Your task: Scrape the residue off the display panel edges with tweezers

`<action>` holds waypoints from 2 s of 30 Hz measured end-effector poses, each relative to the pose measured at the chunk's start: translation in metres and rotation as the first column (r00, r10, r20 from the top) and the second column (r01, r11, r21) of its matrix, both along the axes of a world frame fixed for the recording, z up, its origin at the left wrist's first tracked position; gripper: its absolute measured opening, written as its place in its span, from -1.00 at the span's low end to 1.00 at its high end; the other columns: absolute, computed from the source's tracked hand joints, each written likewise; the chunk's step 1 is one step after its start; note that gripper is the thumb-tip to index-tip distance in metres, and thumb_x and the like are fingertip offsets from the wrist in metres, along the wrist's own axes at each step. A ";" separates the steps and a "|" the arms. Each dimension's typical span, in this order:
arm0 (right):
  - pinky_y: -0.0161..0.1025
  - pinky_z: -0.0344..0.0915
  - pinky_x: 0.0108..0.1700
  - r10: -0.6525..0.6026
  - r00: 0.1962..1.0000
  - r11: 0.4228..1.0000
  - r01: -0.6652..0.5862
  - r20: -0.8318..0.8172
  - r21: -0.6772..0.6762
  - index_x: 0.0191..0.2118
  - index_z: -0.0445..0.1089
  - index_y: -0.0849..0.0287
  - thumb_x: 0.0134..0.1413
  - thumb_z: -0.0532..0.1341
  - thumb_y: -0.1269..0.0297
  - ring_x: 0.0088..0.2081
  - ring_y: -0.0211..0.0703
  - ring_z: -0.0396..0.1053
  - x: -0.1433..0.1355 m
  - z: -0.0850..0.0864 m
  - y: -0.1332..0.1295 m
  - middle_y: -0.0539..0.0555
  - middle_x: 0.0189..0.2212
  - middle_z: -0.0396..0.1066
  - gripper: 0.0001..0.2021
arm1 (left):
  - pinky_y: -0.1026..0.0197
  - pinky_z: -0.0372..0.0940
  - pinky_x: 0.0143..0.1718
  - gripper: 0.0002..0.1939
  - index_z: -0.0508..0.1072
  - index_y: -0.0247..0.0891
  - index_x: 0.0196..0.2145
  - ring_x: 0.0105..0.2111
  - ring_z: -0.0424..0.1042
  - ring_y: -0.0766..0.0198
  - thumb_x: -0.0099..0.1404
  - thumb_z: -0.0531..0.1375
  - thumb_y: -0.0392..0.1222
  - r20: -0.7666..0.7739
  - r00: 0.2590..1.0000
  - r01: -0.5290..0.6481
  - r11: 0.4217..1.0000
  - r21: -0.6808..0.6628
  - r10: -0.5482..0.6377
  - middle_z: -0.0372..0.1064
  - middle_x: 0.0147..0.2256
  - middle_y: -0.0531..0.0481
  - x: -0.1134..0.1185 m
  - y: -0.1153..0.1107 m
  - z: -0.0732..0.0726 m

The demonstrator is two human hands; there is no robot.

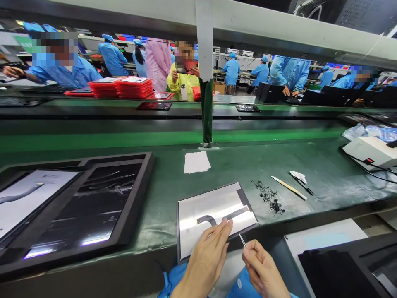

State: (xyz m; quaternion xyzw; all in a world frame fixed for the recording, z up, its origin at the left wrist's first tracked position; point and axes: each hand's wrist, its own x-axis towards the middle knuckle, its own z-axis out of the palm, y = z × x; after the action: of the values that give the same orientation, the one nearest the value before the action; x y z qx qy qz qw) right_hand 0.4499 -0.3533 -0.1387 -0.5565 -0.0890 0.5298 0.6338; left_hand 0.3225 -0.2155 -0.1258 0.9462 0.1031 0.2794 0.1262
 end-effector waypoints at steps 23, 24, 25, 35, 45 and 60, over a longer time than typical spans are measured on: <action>-0.51 -0.23 -0.76 -0.047 0.998 0.999 0.045 -0.052 -0.025 -0.39 0.31 0.17 -0.15 0.37 -0.33 -0.76 -0.55 -0.24 -0.002 0.006 0.003 -0.27 -0.75 0.04 -0.41 | 0.04 0.32 0.21 -0.61 0.31 -0.26 0.24 0.24 0.30 0.08 0.51 0.05 -0.22 0.047 0.995 -0.096 0.985 0.145 0.090 0.40 0.17 -0.14 -0.048 0.017 0.001; -0.51 -0.26 -0.76 -0.051 0.998 0.999 0.050 -0.045 -0.018 -0.40 0.30 0.16 -0.14 0.39 -0.30 -0.76 -0.57 -0.27 -0.003 0.008 0.003 -0.27 -0.73 0.06 -0.43 | 0.05 0.30 0.23 -0.61 0.31 -0.26 0.24 0.24 0.30 0.09 0.51 0.05 -0.26 0.049 0.995 -0.096 0.985 0.144 0.090 0.40 0.17 -0.13 -0.048 0.017 0.000; -0.52 -0.27 -0.75 -0.051 0.998 0.999 0.051 -0.033 -0.013 -0.40 0.28 0.16 -0.13 0.40 -0.27 -0.77 -0.59 -0.29 -0.003 0.010 0.003 -0.27 -0.72 0.08 -0.44 | 0.05 0.29 0.23 -0.62 0.33 -0.26 0.23 0.23 0.31 0.10 0.50 0.04 -0.28 0.054 0.995 -0.095 0.984 0.148 0.088 0.40 0.17 -0.12 -0.048 0.016 -0.001; -0.49 -0.25 -0.74 -0.065 0.997 0.997 0.063 -0.051 -0.054 -0.39 0.34 0.19 -0.25 0.41 -0.33 -0.75 -0.54 -0.21 -0.001 0.014 0.004 -0.26 -0.77 0.04 -0.38 | 0.03 0.29 0.22 -0.61 0.32 -0.26 0.24 0.23 0.30 0.07 0.50 0.04 -0.28 0.042 0.995 -0.091 0.987 0.131 0.087 0.40 0.18 -0.13 -0.047 0.016 0.003; -0.50 -0.23 -0.75 -0.044 0.998 0.998 0.042 -0.053 -0.052 -0.40 0.32 0.18 -0.30 0.47 -0.26 -0.75 -0.56 -0.17 0.002 0.018 0.004 -0.23 -0.71 0.11 -0.39 | 0.04 0.29 0.22 -0.63 0.35 -0.31 0.21 0.22 0.32 0.07 0.50 0.04 -0.29 0.042 0.995 -0.091 0.984 0.153 0.085 0.39 0.18 -0.15 -0.046 0.018 0.003; -0.51 -0.22 -0.76 -0.038 0.987 0.999 0.036 -0.154 -0.013 -0.38 0.38 0.18 -0.27 0.47 -0.24 -0.75 -0.54 -0.24 0.005 0.017 0.006 -0.27 -0.76 0.00 -0.42 | 0.05 0.30 0.21 -0.60 0.32 -0.24 0.24 0.21 0.33 0.09 0.50 0.03 -0.30 0.064 0.996 -0.074 0.986 0.152 0.065 0.41 0.17 -0.12 -0.045 0.024 0.003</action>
State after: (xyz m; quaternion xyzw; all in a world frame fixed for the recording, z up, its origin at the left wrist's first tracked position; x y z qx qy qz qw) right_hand 0.4553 -0.3471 -0.1218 -0.5185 -0.0267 0.5598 0.6457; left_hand 0.2771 -0.1911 -0.1232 0.9403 0.1104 0.3187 0.0458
